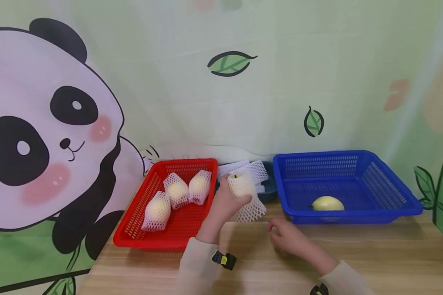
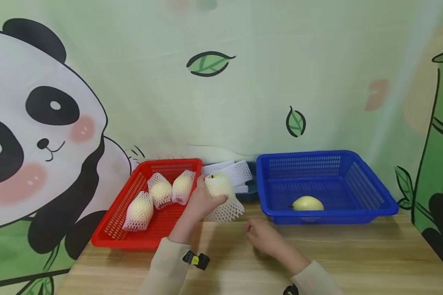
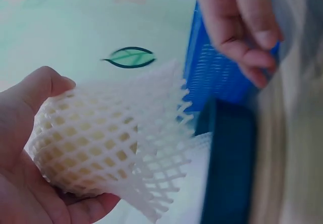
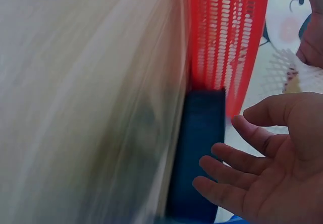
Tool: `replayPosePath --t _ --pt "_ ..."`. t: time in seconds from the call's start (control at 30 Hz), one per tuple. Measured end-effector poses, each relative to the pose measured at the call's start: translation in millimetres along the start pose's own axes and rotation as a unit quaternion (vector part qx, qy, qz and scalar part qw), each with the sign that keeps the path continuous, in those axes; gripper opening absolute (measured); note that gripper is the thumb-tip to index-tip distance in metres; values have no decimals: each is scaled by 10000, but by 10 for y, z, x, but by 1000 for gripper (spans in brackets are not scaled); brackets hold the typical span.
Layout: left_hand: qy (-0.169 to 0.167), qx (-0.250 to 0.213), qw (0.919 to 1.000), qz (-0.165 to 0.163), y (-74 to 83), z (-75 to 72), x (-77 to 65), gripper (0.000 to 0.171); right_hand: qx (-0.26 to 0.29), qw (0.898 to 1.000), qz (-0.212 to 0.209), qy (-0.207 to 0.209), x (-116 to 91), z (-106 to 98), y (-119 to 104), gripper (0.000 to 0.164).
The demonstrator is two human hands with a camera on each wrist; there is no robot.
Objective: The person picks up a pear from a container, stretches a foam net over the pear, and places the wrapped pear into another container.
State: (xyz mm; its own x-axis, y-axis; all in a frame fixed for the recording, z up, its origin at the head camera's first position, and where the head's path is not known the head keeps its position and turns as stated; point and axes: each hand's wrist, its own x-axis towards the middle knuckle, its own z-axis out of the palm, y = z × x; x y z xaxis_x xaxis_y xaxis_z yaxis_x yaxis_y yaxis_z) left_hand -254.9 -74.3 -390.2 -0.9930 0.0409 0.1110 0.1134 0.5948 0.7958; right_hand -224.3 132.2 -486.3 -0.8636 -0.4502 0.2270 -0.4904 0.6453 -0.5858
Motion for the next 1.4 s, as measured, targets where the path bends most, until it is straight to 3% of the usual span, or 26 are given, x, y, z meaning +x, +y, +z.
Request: replayPosePath --t 0.27,0.43,0.67,0.83,1.0,1.17,1.27,1.4 --pt "-295 369 9987 211 189 -567 -18 98 -409 9931 -1067 257 41 24 -332 10" --pt "-472 745 9961 -4 227 -934 -11 96 -606 9856 -1571 134 107 88 -650 22" --pt "-618 845 9943 -212 126 -1414 37 94 -883 9722 -2168 27 275 277 -1009 39" --pt "-635 806 9940 -373 -45 -1704 65 92 -1450 9577 -2476 -219 439 453 -1199 47" --pt "-815 993 9907 -437 -279 -1859 108 93 -1952 9473 -2483 -537 519 600 -1283 46" --pt "-1171 1203 9842 -569 -419 -1942 132 91 -2193 9302 -2935 -206 534 683 -1273 32" --pt "-1398 1524 9758 -717 -480 -1951 150 90 -2180 9275 -3038 -47 539 700 -1260 28" --pt "-1688 1897 9640 -790 -580 -1885 179 93 -2042 9312 -3019 68 547 710 -1245 28"
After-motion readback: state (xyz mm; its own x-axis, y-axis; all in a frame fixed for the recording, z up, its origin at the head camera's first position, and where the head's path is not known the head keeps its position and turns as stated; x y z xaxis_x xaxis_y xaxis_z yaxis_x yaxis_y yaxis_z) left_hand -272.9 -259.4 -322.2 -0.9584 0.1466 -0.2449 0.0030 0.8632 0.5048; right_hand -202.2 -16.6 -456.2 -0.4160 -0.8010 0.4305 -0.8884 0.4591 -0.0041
